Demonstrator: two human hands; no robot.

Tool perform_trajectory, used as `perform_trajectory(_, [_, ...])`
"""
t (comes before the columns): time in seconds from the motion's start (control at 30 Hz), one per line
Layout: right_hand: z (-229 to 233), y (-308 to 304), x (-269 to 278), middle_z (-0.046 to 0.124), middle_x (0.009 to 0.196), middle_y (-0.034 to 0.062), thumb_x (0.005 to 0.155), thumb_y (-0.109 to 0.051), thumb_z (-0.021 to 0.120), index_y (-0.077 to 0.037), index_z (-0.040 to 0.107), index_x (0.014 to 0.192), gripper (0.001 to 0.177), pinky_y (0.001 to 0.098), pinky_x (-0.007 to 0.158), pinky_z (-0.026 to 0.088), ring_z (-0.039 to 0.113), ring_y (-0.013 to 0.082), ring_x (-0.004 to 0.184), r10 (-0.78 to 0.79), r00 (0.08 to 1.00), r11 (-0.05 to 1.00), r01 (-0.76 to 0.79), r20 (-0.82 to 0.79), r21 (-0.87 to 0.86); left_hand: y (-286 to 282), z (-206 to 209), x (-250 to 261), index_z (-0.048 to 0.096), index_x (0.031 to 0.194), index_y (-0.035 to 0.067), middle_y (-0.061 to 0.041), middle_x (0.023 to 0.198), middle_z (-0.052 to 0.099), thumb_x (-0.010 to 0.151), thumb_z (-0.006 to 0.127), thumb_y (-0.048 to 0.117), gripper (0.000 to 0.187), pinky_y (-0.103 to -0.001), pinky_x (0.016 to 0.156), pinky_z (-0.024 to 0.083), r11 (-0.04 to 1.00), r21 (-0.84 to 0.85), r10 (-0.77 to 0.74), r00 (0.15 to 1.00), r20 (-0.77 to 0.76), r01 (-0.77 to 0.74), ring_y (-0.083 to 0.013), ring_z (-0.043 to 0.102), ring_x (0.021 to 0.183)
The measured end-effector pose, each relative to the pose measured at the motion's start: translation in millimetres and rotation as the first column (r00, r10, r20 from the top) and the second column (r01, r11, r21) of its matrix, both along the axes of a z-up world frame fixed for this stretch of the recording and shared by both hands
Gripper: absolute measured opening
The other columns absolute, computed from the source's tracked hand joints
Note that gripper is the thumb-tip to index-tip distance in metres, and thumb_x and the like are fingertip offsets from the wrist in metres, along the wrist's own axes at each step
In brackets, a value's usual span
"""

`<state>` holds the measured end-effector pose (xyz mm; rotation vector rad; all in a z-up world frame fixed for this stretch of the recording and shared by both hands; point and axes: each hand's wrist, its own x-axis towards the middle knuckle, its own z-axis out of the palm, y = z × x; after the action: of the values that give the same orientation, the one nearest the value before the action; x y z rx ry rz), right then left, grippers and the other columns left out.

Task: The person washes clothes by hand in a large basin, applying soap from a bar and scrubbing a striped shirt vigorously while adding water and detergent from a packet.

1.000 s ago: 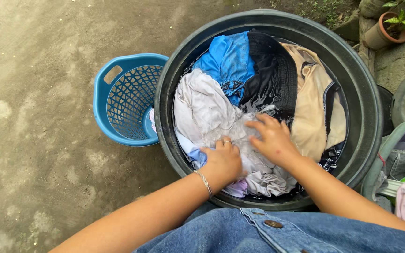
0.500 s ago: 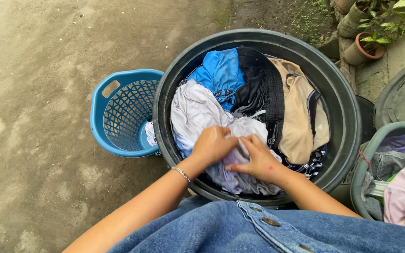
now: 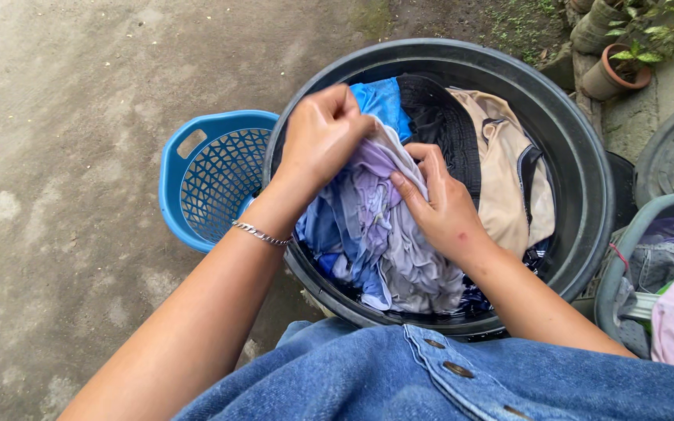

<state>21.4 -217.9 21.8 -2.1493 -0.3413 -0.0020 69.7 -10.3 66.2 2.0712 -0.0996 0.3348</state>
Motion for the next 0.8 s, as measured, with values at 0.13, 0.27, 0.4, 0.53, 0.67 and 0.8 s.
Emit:
perform_trajectory(0.13, [-24,-6,7,0.047,0.141,0.025,0.097,-0.033,0.061,-0.028,0.037,0.161,0.068,0.0473,0.102,0.05,0.059,0.0414,0.119,0.02,0.995,0.962,0.006,0.093,-0.274,-6,-61,-6,0.068,0.12,0.026,-0.019,0.123,0.065,0.086,0.073,0.05,0.043,-0.053,0.094,0.051,0.905,0.425,0.111,0.979,-0.169,-0.03,-0.0376,0.061,0.113])
perform_trajectory(0.27, [-62,4,8,0.017,0.164,0.019,0.095,-0.058,0.05,-0.044,0.037,0.153,0.061,0.0793,0.106,0.014,0.02,0.045,0.15,0.13,0.987,0.783,-0.161,-0.096,-0.6,-17,-112,-20,0.028,0.151,0.052,-0.016,0.168,0.002,0.083,0.061,0.07,0.078,-0.089,0.1,0.012,0.772,0.598,0.154,0.848,-0.507,0.217,-0.0572,0.001,0.149])
perform_trajectory(0.4, [-98,0,8,0.019,0.165,0.023,0.098,-0.057,0.041,-0.04,0.035,0.155,0.06,0.082,0.106,0.007,0.021,0.0469,0.149,0.191,0.981,0.774,-0.174,-0.037,-0.609,-23,-149,-24,0.013,0.159,0.049,-0.022,0.169,-0.001,0.086,0.055,0.07,0.087,-0.093,0.095,0.013,0.687,0.699,0.177,0.888,-0.425,0.198,-0.0578,0.0,0.149])
perform_trajectory(0.53, [-129,3,13,0.019,0.163,0.0244,0.1,-0.056,0.04,-0.04,0.036,0.155,0.058,0.0818,0.107,0.004,0.019,0.047,0.15,0.188,0.982,0.711,-0.152,-0.023,-0.687,-26,-182,-24,0.012,0.161,0.047,-0.025,0.17,0.002,0.09,0.054,0.069,0.086,-0.092,0.094,0.019,0.641,0.757,0.184,0.931,-0.315,0.129,-0.0551,0.006,0.151])
perform_trajectory(0.67, [-155,6,28,0.019,0.163,0.026,0.098,-0.055,0.041,-0.037,0.034,0.156,0.061,0.0807,0.106,0.001,0.01,0.0487,0.151,0.202,0.979,0.677,-0.154,-0.02,-0.72,-23,-210,-5,0.005,0.164,0.034,-0.033,0.163,0.005,0.086,0.055,0.063,0.097,-0.085,0.105,0.024,0.645,0.763,0.081,0.989,-0.122,0.041,-0.0574,0.006,0.149])
perform_trajectory(0.8, [-173,9,34,0.017,0.161,0.0256,0.098,-0.059,0.039,-0.038,0.032,0.155,0.061,0.0792,0.107,-0.008,0.002,0.0494,0.149,0.196,0.976,0.662,-0.206,-0.099,-0.721,-18,-218,-4,0.069,0.128,0.012,-0.012,0.174,0.008,0.106,0.041,0.069,0.067,-0.069,0.116,0.026,0.052,0.965,-0.025,0.966,-0.256,0.257,-0.0528,0.017,0.151])
